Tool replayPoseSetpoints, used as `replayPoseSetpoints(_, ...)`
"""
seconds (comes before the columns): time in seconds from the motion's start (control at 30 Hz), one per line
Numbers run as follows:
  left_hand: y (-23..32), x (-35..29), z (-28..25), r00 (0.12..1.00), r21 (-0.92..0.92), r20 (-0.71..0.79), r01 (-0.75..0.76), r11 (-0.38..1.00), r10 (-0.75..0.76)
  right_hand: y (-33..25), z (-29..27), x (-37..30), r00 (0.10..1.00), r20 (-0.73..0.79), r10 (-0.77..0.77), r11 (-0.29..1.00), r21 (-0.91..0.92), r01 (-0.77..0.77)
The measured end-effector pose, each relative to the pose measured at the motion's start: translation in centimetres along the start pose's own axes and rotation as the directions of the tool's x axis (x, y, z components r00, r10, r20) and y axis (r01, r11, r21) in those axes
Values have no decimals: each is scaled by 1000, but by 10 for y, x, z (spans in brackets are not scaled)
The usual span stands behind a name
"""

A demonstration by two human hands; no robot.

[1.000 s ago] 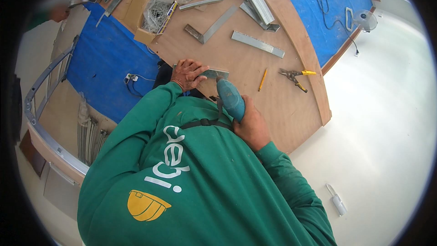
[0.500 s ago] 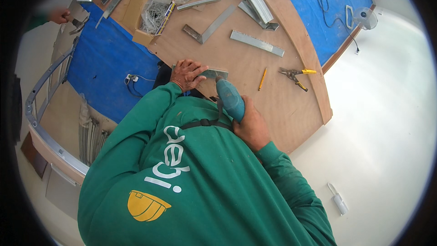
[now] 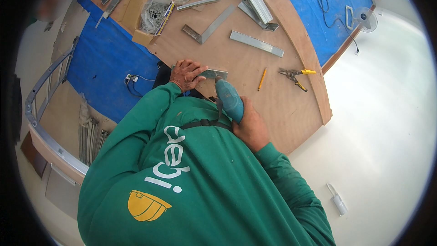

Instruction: The person assembles metal frame components on a workbench. They mark metal pieces with a pencil, drill holes using a cordless drill, and use pliers to bend or adjust the metal. A second person works nearby on similar components.

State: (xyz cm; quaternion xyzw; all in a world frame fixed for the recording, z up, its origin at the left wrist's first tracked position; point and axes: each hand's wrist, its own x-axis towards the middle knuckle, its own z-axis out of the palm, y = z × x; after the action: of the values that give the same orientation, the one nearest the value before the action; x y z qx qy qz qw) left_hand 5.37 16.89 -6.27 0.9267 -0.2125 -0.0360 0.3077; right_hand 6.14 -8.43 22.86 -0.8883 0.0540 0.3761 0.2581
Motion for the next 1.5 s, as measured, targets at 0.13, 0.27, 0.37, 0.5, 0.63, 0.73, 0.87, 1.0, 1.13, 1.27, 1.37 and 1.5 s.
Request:
replayPoseSetpoints(0.13,0,0,-1,1000,1,9,5,1000,-5,0,0,0,1000,3,16,1000,-14,-16)
replayPoseSetpoints(0.27,1,-1,0,1000,2,10,8,1000,-8,-2,0,-1,1000,2,13,1000,-21,-13)
replayPoseSetpoints(0.37,-1,-1,1,1000,0,-13,-8,1000,8,0,0,-1,1000,-3,2,1000,-12,-2)
replayPoseSetpoints(0.5,0,0,0,1000,-2,-8,-8,1000,8,-4,-1,-1,999,14,35,999,-17,-35)
replayPoseSetpoints(0.63,0,-1,0,1000,-8,7,1,1000,-1,-5,-1,0,999,17,29,1000,-8,-29)
replayPoseSetpoints(0.73,0,-1,1,1000,-12,14,11,1000,-10,-6,-1,0,1000,17,21,1000,-14,-21)
replayPoseSetpoints(0.87,-2,-2,3,1000,-12,13,5,1000,-5,-4,0,1,1000,3,4,1000,-10,-4)
replayPoseSetpoints(1.0,-1,-2,2,1000,-19,17,7,1000,-7,-3,1,1,1000,0,-1,1000,-5,1)
replayPoseSetpoints(1.13,-1,-1,2,1000,-18,2,0,1000,0,-2,2,1,1000,-2,-13,1000,4,13)
replayPoseSetpoints(1.27,-1,-2,3,1000,-9,-15,-4,1000,4,0,2,1,1000,4,-23,999,26,22)
replayPoseSetpoints(1.37,-1,-1,3,998,0,-52,-23,1000,23,2,4,1,1000,-3,-25,999,22,25)
replayPoseSetpoints(1.5,-1,0,3,998,12,-47,-28,1000,29,-2,2,2,1000,3,8,1000,11,-8)
